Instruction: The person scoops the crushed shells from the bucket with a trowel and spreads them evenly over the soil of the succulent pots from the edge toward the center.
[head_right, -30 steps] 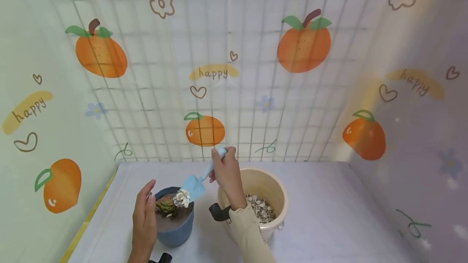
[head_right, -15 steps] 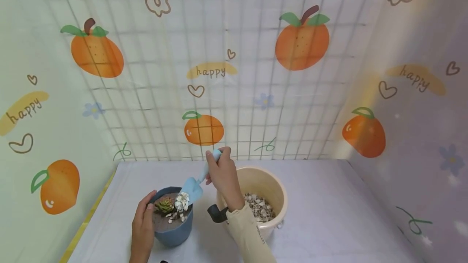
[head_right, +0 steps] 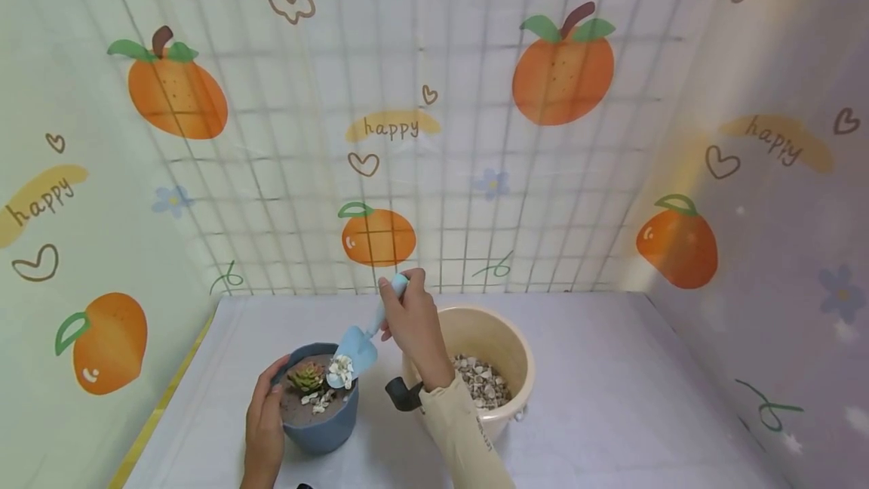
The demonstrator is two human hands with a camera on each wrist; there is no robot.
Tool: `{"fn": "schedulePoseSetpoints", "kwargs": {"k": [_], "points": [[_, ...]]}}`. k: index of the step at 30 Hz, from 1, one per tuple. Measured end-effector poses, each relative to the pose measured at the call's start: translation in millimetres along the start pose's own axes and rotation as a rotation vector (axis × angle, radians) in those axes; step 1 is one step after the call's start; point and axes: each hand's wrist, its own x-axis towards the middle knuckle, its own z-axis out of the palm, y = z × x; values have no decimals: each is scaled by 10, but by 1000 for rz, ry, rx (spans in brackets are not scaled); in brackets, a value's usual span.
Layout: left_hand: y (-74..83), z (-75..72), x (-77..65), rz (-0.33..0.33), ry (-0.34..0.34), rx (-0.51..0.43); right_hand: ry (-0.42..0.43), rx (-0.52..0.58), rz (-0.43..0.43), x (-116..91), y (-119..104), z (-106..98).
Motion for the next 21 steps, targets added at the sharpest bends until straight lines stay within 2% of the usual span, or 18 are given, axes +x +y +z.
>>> {"fn": "schedulePoseSetpoints", "kwargs": {"k": [6, 13, 21], "points": [[-38, -7, 8, 19, 0, -6, -34, 18, -15, 3, 0, 0], [-16, -16, -7, -11, -10, -18, -80, 42, -23, -2, -8, 9], [-46, -17, -9, 5, 6, 0, -101, 86, -27, 3, 8, 27]]}}
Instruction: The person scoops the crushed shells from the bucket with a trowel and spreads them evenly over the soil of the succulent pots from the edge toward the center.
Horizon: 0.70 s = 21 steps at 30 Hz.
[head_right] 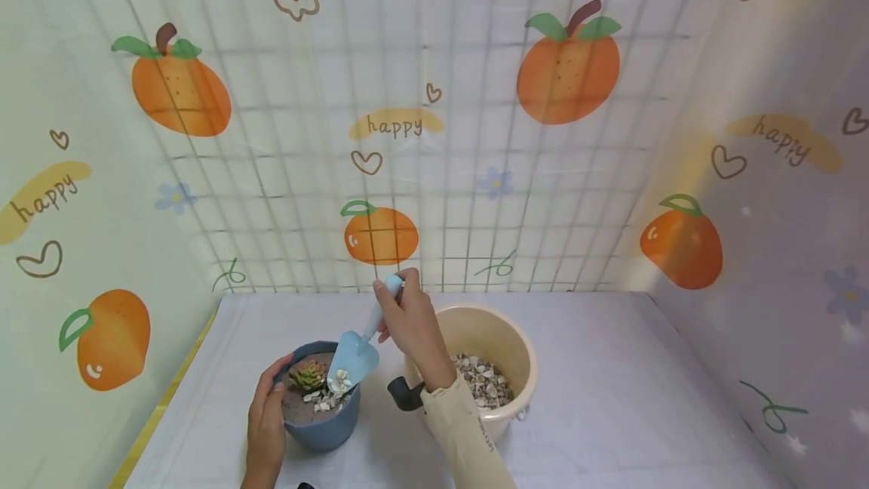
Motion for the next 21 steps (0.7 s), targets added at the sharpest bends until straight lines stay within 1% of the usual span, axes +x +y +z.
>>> {"fn": "schedulePoseSetpoints", "kwargs": {"k": [4, 8, 15, 21], "points": [[3, 2, -2, -2, 5, -4, -1, 25, -10, 1, -12, 4], [13, 0, -1, -10, -3, -23, 6, 43, -25, 5, -25, 8], [19, -4, 0, -12, -10, -37, 20, 52, -52, 9, -26, 16], [34, 5, 4, -37, -7, -33, 31, 64, -74, 5, -13, 10]]}}
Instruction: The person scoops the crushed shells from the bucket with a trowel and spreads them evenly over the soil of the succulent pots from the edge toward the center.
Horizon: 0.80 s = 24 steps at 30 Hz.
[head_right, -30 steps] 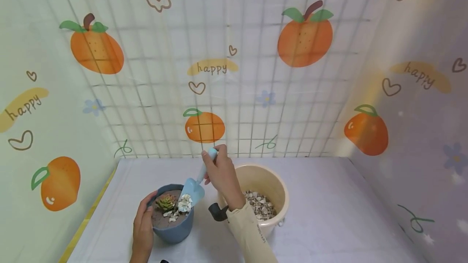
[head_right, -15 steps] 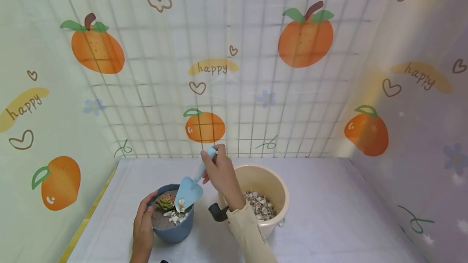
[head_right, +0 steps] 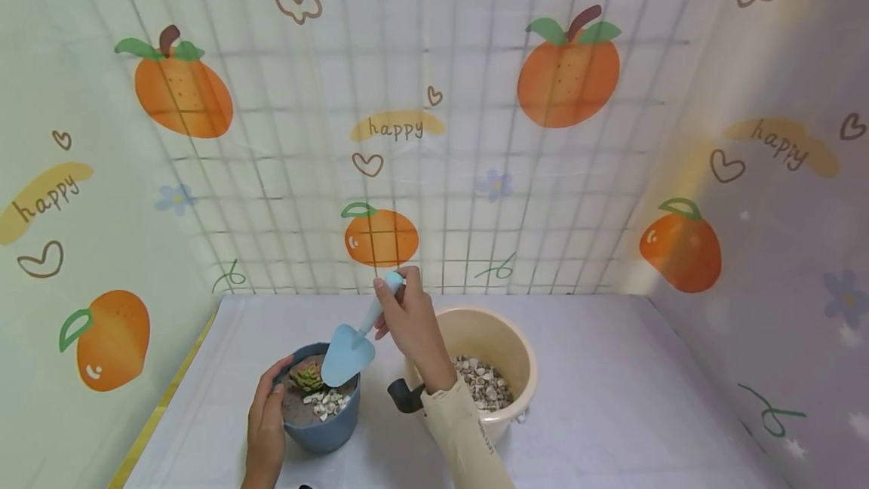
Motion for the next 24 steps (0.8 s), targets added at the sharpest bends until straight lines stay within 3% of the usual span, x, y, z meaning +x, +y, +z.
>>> {"fn": "schedulePoseSetpoints", "kwargs": {"k": [5, 14, 19, 24], "points": [[72, 7, 31, 37, 24, 39, 29, 25, -21, 19, -33, -39], [437, 62, 64, 225, 44, 116, 100, 28, -39, 35, -57, -216], [674, 219, 69, 329, 15, 88, 150, 37, -42, 43, -39, -385], [837, 451, 17, 393, -73, 33, 220, 11, -73, 21, -22, -603]]}}
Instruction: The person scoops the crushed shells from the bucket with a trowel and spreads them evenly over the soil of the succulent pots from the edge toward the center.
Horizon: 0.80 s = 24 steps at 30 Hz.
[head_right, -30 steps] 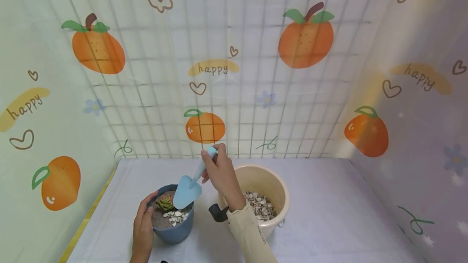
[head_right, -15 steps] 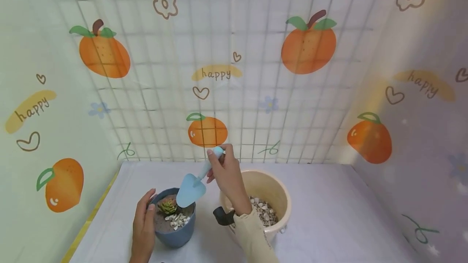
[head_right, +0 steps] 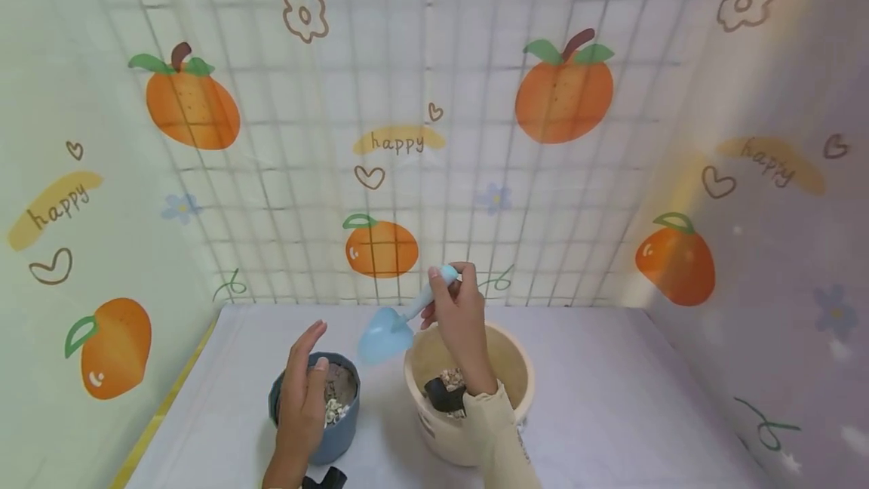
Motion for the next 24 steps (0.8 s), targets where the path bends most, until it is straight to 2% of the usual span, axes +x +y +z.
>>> {"fn": "schedulePoseSetpoints", "kwargs": {"k": [7, 14, 18, 24], "points": [[154, 300, -25, -13, -102, -77, 144, -34, -12, -4, 40, -357], [257, 653, -60, -33, -203, -113, 374, 16, -4, -34, 175, -683], [275, 781, -92, -86, -277, -146, 394, -51, 11, -70, 246, -764], [226, 907, -129, -169, -355, -144, 348, -127, 10, -118, 282, -751]]}}
